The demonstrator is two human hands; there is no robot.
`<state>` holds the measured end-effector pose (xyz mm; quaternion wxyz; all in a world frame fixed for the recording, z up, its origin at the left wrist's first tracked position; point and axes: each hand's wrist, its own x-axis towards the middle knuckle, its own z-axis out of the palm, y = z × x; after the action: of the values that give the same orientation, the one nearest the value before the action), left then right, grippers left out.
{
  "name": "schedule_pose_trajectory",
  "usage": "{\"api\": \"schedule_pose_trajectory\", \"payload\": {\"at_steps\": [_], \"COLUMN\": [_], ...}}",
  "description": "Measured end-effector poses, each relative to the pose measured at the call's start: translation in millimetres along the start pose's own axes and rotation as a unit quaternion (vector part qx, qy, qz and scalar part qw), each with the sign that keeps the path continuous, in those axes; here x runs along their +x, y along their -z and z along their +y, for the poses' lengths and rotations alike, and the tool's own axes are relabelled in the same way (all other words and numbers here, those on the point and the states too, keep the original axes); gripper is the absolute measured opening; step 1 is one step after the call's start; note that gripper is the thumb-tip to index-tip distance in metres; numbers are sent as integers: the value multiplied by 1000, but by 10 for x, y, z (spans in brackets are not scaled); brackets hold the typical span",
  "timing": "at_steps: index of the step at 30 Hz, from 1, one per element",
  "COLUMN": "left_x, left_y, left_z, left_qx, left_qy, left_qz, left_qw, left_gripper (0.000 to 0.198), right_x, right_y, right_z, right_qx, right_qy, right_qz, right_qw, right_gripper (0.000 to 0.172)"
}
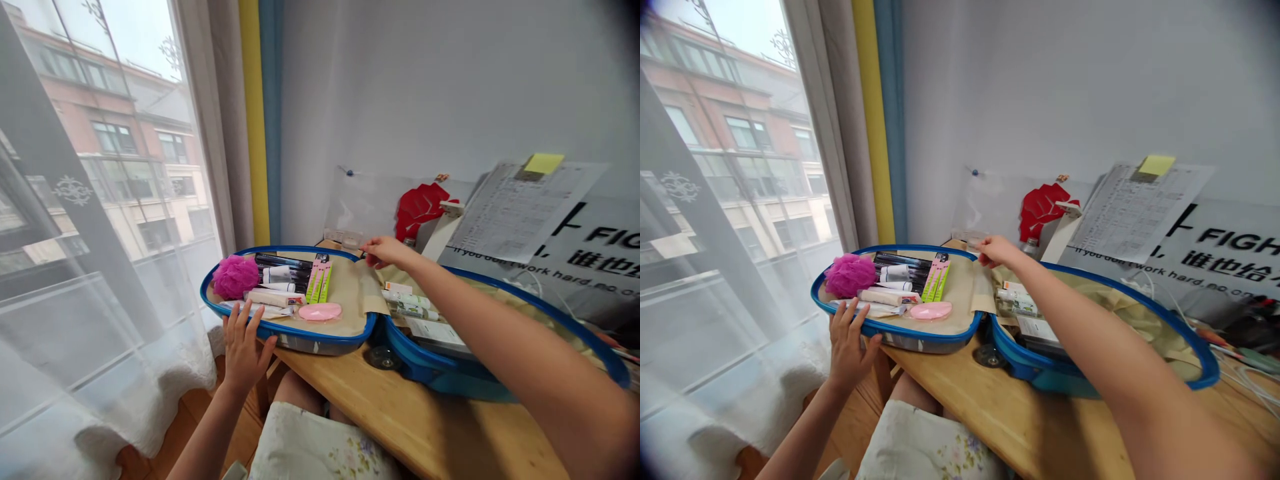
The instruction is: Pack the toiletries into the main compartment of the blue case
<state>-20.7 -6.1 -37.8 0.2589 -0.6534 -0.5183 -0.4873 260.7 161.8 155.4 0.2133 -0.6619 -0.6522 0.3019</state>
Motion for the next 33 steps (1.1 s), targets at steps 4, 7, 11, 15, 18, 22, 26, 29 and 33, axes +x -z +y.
{"api": "schedule_pose_trajectory", "payload": {"at_steps": [4,7,11,15,18,22,26,29,33], "left_x": [-9,-5,5,0,-1,6,9,5,-1], "left_y": [-9,-7,-1,-6,-9,-4,2,1,-3], "left_z": [-12,-8,9,3,-8,-6,8,10,-4], "left_qx": [6,2,-4,-3,-3,-2,-2,0,1], "left_qy": [2,0,4,7,-1,-2,1,2,1], "left_qz": [-5,0,-1,-5,-1,-1,0,-2,-3], "left_qw": [1000,1000,1000,1000,1000,1000,1000,1000,1000], "left_gripper": [56,58,59,59,59,58,58,58,59], "right_x": [-156,-228,-306,-488,-673,-852,-917,-918,-904], "right_y": [370,497,587,689,732,705,664,657,640], "right_z": [370,697,1040,1260,1401,1551,1590,1574,1570], "right_qx": [-10,-41,-109,-186,-241,-308,-351,-368,-384], "right_qy": [-12,-27,-13,42,49,31,22,24,26], "right_qz": [21,17,-16,-97,-167,-195,-189,-189,-187], "right_qw": [1000,999,994,977,955,931,917,910,904], "right_gripper": [19,19,22,22,38,58,69,71,71]}}
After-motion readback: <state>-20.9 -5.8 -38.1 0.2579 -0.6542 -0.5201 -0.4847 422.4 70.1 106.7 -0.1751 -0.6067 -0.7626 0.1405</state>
